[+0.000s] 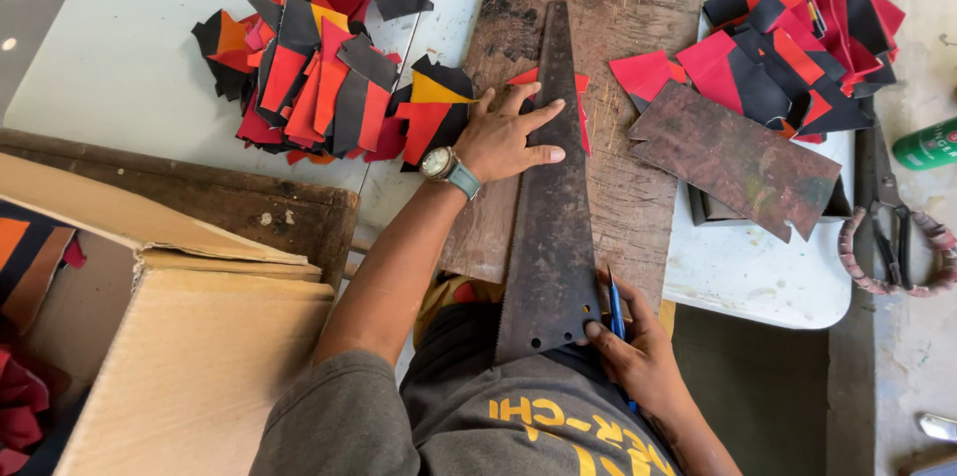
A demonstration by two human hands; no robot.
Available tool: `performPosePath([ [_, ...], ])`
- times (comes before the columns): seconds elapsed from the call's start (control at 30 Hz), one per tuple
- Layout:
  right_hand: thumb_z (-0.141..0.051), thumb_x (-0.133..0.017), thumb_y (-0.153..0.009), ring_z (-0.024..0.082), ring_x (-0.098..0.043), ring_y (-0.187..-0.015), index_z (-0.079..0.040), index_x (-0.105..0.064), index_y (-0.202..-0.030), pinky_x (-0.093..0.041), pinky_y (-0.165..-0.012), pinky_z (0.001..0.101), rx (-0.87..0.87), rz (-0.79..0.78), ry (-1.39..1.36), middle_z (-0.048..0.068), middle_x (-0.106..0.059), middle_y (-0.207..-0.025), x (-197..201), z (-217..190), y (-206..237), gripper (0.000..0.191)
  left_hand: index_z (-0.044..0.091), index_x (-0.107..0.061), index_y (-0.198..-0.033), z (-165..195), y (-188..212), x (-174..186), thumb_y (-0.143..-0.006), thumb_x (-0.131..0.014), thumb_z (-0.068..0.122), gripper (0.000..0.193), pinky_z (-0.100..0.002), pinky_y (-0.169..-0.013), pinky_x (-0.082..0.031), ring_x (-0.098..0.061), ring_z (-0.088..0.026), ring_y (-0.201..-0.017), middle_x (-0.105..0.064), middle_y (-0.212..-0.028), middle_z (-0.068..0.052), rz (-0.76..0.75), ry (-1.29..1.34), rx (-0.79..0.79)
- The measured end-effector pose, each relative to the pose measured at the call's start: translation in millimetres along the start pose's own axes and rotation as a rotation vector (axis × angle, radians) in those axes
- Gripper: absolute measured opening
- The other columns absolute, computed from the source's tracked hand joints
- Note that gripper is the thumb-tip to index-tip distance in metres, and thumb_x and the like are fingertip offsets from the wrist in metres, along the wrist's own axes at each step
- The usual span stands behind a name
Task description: The person repeatedly picks up red and black material pieces, aligns them against a metal template on a wooden board, and trims the edges with a utility knife. The trimmed pieces are stacked on the table, and the process continues with multiple pieces.
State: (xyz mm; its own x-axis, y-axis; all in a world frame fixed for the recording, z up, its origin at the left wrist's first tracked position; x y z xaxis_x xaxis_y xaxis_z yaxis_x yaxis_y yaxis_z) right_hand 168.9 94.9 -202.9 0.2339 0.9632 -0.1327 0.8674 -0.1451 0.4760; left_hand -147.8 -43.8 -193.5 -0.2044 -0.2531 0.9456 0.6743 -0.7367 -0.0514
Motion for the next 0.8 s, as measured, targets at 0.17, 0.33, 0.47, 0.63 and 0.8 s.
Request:
performPosePath([
  [0.17, -0.005, -0.069, -0.089, 0.015, -0.067, -0.087, -0.009, -0.045, -0.152, -0.057, -0.076, 0.0299, 0.090, -0.018, -0.028, 0.010, -0.068, -0.105, 0.2, 5.1, -5.5, 0.067, 0.034, -0.046, -0.154, 3.0, -6.4, 4.1, -0.087, -0.064, 0.070, 0.079, -0.062, -0.125, -0.010, -0.033, -0.032, -0.149, -0.032, -0.162, -0.011, -0.020, 0.031, 0.014],
  [0.33, -0.003, -0.069, -0.087, 0.014, -0.069, -0.087, -0.011, -0.043, -0.151, -0.058, -0.075, 0.0280, 0.089, -0.045, 0.054, 0.008, -0.069, -0.106, 0.3, -5.0, -4.7, 0.070, 0.033, -0.050, -0.150, 4.6, -6.4, 16.9, -0.079, -0.074, 0.069, 0.083, -0.061, -0.123, -0.012, -0.025, -0.044, -0.149, -0.033, -0.161, -0.008, -0.036, 0.064, 0.042],
  [0.47, -0.003, -0.068, -0.088, 0.014, -0.070, -0.087, -0.012, -0.042, -0.153, -0.058, -0.076, 0.0271, 0.068, -0.069, 0.033, 0.011, -0.070, -0.107, 0.5, -9.6, -9.7, 0.071, 0.034, -0.051, -0.150, 3.4, -10.4, 18.8, -0.076, -0.076, 0.067, 0.084, -0.059, -0.124, -0.017, -0.025, -0.047, -0.149, -0.035, -0.161, -0.007, -0.047, 0.079, 0.097],
  [0.63, -0.003, -0.068, -0.089, 0.014, -0.069, -0.088, -0.009, -0.043, -0.152, -0.058, -0.077, 0.0281, 0.112, -0.068, 0.007, 0.010, -0.068, -0.118, 2.5, -6.3, -20.4, 0.068, 0.034, -0.047, -0.153, -1.2, -18.0, 8.4, -0.078, -0.074, 0.070, 0.087, -0.061, -0.123, -0.016, -0.020, -0.050, -0.149, -0.032, -0.163, -0.006, -0.063, 0.084, 0.109],
  [0.8, -0.004, -0.068, -0.088, 0.015, -0.069, -0.089, -0.009, -0.043, -0.150, -0.060, -0.079, 0.0290, 0.104, -0.077, -0.006, 0.009, -0.066, -0.123, 9.3, -1.0, -27.6, 0.067, 0.036, -0.043, -0.154, -6.6, -25.0, -2.5, -0.078, -0.072, 0.072, 0.089, -0.062, -0.121, -0.014, -0.016, -0.051, -0.149, -0.030, -0.164, -0.004, -0.098, 0.073, 0.148],
])
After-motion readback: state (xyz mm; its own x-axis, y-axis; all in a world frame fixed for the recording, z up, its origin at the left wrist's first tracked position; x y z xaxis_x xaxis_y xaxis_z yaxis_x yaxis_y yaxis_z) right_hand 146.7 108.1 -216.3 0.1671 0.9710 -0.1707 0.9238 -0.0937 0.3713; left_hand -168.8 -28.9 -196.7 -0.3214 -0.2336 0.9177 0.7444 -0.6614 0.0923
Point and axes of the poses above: each hand's wrist, its own y-axis away from the middle knuckle, its own x-axis out of the back of the hand, z = x × y, the point moved 2 cm from there along -y, towards the middle knuckle
